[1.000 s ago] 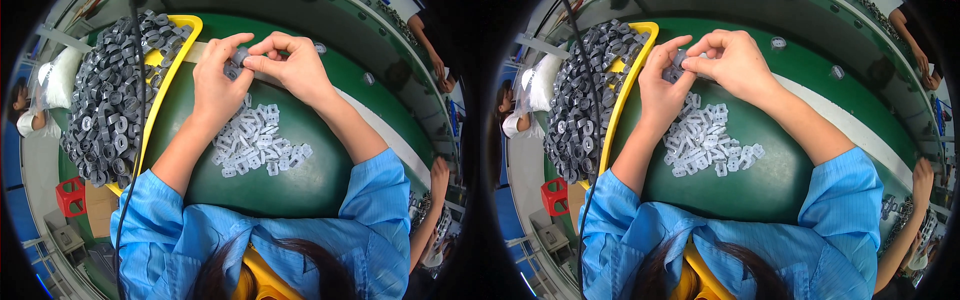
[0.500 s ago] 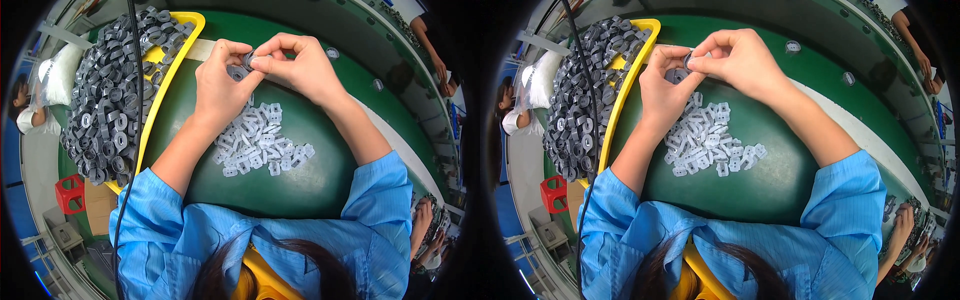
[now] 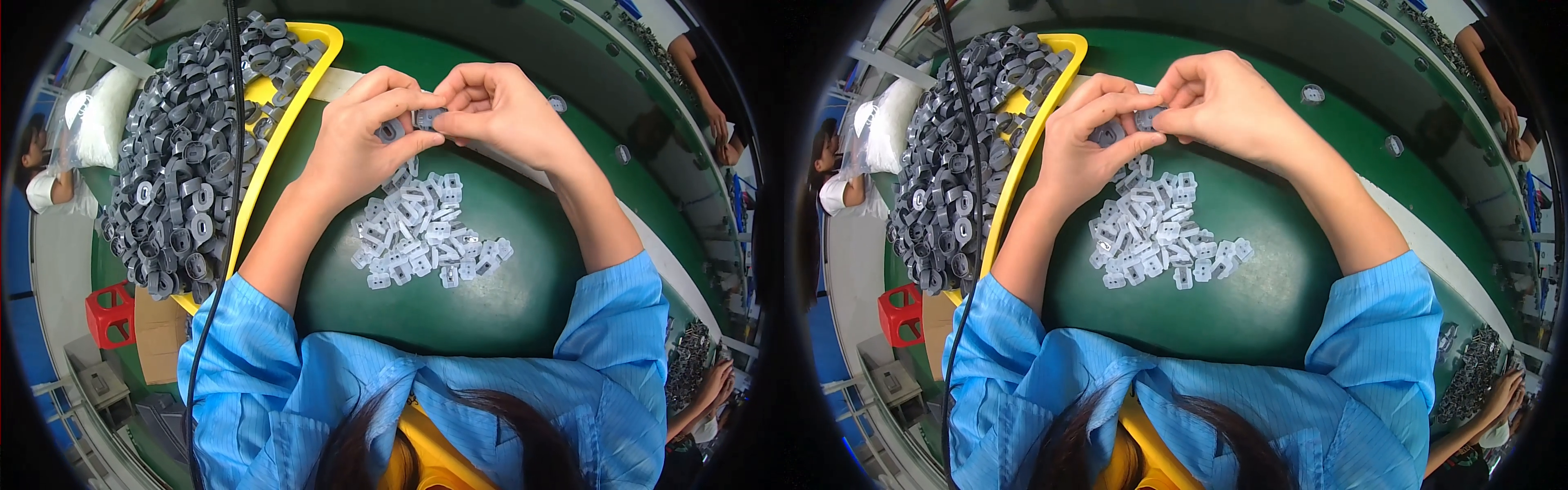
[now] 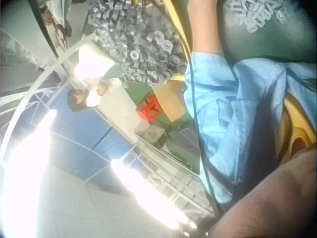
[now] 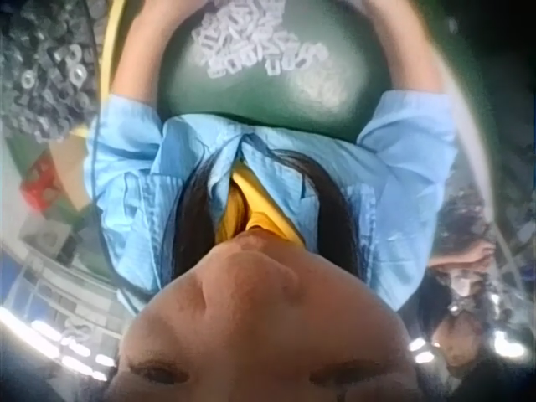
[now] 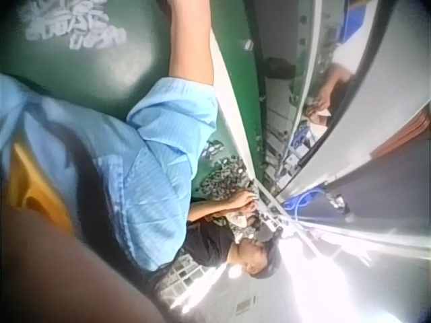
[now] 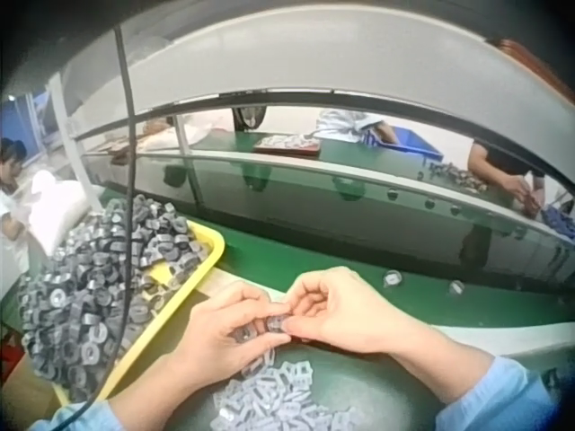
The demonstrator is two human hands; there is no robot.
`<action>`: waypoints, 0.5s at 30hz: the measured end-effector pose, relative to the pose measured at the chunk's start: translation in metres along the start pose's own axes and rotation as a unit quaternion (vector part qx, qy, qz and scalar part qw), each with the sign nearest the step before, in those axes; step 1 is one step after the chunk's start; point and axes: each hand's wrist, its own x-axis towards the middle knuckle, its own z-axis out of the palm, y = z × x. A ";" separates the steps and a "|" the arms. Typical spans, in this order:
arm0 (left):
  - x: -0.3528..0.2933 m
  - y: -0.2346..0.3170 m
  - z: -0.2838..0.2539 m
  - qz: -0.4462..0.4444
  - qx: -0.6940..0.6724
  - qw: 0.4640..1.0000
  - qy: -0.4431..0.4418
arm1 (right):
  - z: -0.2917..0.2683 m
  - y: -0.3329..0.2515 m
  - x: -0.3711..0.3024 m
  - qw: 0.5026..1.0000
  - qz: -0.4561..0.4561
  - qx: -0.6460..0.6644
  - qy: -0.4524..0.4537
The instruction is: The person assembles plastic components by fitting small plastic pieces together by hand and placing the assembled parts onto the conveyor track.
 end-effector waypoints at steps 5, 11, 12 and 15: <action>0.008 0.014 0.011 0.129 0.082 0.985 0.086 | 0.011 0.019 0.004 0.957 -0.147 -0.190 0.161; 0.005 0.012 -0.010 -0.055 0.035 0.997 0.032 | -0.005 0.008 0.004 0.990 -0.072 0.091 0.075; 0.002 0.009 -0.009 -0.039 0.053 0.998 -0.011 | -0.002 0.010 0.005 0.990 -0.061 0.118 0.053; 0.001 0.005 -0.009 0.002 0.085 0.996 -0.015 | 0.009 0.015 0.002 0.992 -0.102 0.059 0.049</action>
